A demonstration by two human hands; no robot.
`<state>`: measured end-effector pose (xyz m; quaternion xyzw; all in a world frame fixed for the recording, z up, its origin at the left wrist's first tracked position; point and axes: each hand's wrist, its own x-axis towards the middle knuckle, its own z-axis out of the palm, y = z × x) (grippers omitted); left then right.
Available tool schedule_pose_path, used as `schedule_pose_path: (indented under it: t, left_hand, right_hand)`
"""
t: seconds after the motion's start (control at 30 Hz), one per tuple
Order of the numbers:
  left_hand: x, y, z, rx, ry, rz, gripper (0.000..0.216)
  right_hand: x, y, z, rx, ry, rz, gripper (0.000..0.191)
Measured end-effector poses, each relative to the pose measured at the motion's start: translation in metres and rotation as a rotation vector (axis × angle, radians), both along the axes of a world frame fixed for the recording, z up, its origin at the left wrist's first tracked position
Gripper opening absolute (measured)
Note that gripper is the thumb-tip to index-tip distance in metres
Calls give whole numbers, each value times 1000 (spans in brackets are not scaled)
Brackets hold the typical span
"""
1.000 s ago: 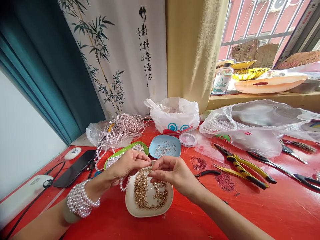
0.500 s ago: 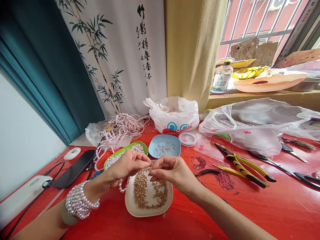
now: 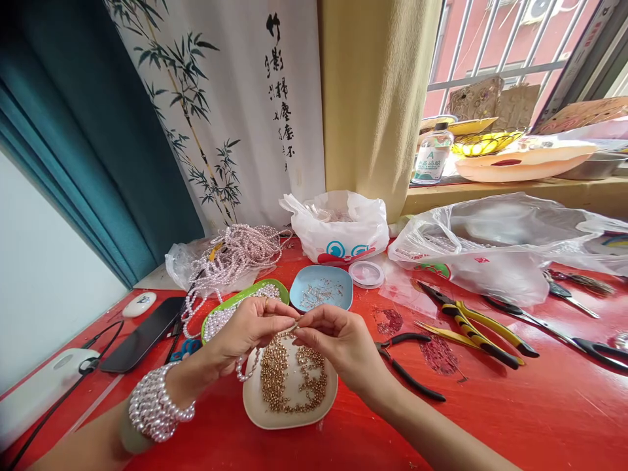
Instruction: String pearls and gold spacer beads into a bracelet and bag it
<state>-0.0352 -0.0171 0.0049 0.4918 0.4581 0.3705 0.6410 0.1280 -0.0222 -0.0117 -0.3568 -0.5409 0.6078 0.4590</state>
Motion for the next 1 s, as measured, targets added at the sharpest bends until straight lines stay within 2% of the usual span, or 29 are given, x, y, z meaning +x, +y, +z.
schedule_pose_path:
  t: [0.27,0.43,0.5,0.7,0.87,1.0]
  left_hand:
    - [4,-6,-8,161,-72,-4,20]
    - [5,-8,-6,220,-42,-64,21]
    - [5,-9,-4,259,1,-83,21]
    - [5,-12,-5,375,43,-55,16]
    - [5,-14,-10,306,19,-25,17]
    - [8,-17,-7,293,-19,12,14]
  right_hand:
    - [3,-2,-1,103,62,-70,19]
    - [5,-1,-1,257,-17,-63,24]
    - [5,-1,-1,273,-59,-43,25]
    - [0,-9,3,145,27,-24,23]
    - [-4,-14,5,44,119,-40,20]
    - [-4,-15,5,-9,201,-2,23]
